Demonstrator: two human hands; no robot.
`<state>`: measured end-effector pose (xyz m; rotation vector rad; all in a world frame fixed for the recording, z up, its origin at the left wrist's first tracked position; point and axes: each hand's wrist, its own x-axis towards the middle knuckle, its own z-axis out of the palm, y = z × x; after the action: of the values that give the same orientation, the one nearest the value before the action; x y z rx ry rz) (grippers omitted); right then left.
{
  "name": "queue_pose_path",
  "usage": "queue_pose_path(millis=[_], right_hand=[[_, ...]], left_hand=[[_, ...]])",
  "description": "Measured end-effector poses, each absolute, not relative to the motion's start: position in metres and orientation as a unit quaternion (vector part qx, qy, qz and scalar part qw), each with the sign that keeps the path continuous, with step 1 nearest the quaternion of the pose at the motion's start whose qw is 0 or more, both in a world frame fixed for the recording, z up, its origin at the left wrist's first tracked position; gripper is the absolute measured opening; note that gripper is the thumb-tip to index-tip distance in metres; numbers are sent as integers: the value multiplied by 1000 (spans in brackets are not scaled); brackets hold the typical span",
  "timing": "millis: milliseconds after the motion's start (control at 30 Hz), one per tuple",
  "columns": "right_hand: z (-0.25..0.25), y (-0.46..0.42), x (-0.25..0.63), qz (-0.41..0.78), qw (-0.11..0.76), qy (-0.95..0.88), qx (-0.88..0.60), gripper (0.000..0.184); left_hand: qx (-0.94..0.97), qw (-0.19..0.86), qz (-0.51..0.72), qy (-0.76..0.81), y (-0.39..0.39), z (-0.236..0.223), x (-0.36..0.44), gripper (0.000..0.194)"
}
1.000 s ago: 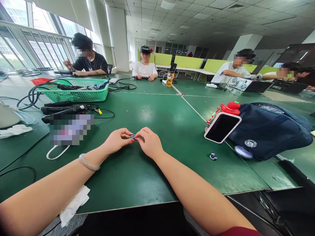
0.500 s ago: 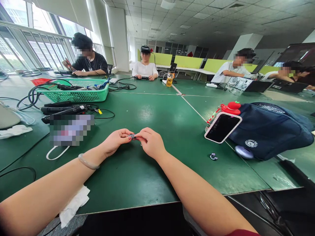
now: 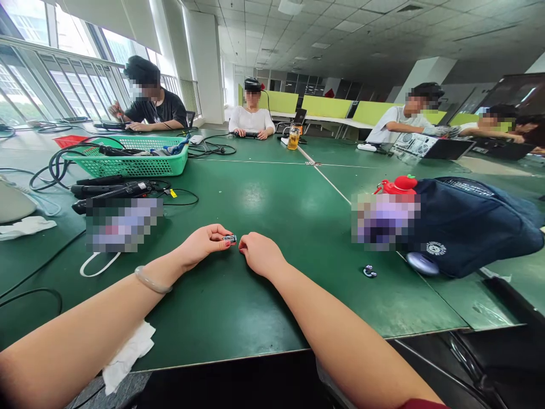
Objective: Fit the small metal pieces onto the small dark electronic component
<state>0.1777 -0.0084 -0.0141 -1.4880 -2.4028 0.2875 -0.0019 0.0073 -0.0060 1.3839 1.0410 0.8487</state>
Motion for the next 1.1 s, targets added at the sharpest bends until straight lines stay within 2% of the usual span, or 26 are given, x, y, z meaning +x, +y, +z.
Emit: queue_pose_path(millis=[267, 567, 800, 967, 1100], right_hand=[[-18, -1, 182, 120, 174, -842, -497, 17], [-9, -2, 191, 106, 155, -826, -532, 7], [-12, -1, 193, 83, 152, -824, -539, 10], [-3, -5, 190, 67, 219, -785, -576, 14], [3, -13, 181, 71, 269, -798, -535, 13]], left_hand=[[606, 555, 344, 455, 5, -3, -1, 31], [617, 539, 344, 458, 6, -5, -2, 33], [630, 520, 331, 473, 4, -3, 1, 33], [633, 521, 324, 472, 4, -6, 3, 33], [642, 518, 327, 461, 5, -9, 4, 32]])
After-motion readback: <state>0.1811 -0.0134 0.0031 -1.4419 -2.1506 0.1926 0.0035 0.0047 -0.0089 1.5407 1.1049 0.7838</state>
